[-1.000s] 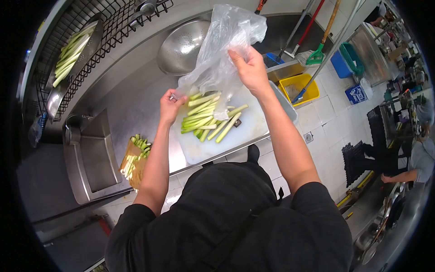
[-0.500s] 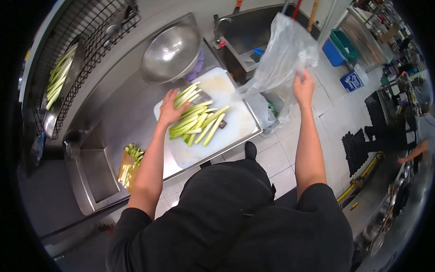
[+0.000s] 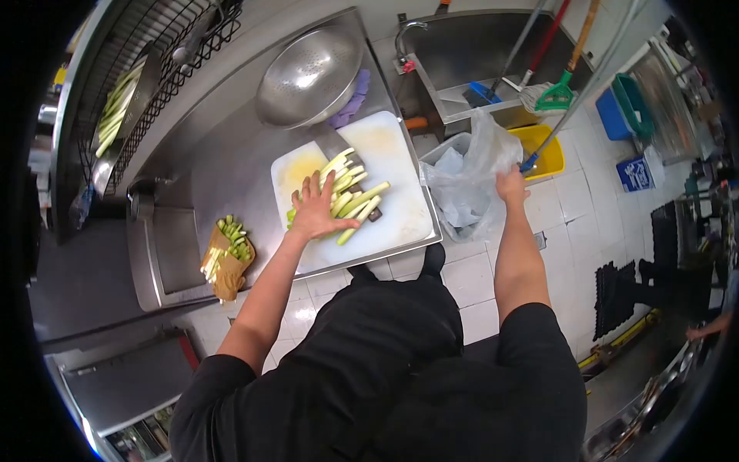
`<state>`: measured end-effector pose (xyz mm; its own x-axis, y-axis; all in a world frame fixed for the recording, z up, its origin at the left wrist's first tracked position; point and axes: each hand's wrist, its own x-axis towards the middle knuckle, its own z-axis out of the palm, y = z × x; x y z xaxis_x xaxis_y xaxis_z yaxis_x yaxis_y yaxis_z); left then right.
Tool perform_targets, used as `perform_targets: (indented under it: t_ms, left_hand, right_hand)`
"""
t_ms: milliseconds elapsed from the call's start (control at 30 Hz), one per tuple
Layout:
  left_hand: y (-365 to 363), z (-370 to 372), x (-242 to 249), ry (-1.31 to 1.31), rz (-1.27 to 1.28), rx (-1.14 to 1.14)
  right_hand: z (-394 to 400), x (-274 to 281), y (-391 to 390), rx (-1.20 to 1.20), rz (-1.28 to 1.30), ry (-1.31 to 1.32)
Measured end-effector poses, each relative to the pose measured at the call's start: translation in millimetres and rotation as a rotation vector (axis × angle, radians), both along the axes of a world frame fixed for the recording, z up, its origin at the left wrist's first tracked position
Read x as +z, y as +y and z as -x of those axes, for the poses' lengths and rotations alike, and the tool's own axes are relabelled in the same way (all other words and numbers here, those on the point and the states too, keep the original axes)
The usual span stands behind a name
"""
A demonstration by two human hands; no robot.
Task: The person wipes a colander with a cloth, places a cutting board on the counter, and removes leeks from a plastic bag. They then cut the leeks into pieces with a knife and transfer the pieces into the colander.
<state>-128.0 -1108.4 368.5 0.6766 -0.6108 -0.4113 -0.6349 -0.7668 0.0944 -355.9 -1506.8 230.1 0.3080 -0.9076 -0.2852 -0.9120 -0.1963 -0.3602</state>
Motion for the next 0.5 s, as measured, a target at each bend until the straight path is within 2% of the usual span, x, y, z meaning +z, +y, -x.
perform_targets:
  t_ms: [33, 100, 167, 233, 300, 400, 467, 500]
  left_hand:
    - [-0.3, 4.5, 1.7, 0.002, -0.002, 0.021]
    - [-1.7, 11.0, 8.1, -0.016, -0.025, -0.013]
    - [0.6, 8.4, 3.8, -0.048, -0.012, -0.023]
    - [3.1, 4.1, 2.2, -0.099, -0.057, -0.089]
    - [9.5, -0.3, 0.7, -0.152, -0.012, -0.105]
    - [18.5, -10.8, -0.2, -0.164, 0.01, -0.136]
    - [27.1, -19.3, 1.2, -0.144, 0.039, -0.15]
    - [33.9, -23.3, 0.7, -0.145, 0.05, -0.152]
  right_hand:
    - [-8.0, 8.1, 6.2, 0.021, -0.002, 0.002]
    - [-35.6, 21.5, 18.2, 0.1, 0.306, 0.111]
    - [-57.1, 25.5, 38.0, 0.405, 0.445, -0.392]
    - [-84.0, 61.9, 90.0, 0.582, -0.083, -0.71]
    - [-102.5, 89.6, 136.9, 0.925, -0.273, -0.79]
    - [-117.2, 103.6, 187.1, 1.015, -0.287, -0.661]
    - [-123.1, 109.8, 214.0, 1.026, -0.022, -0.576]
    - [-125.3, 115.3, 224.1, 1.026, -0.012, -0.57]
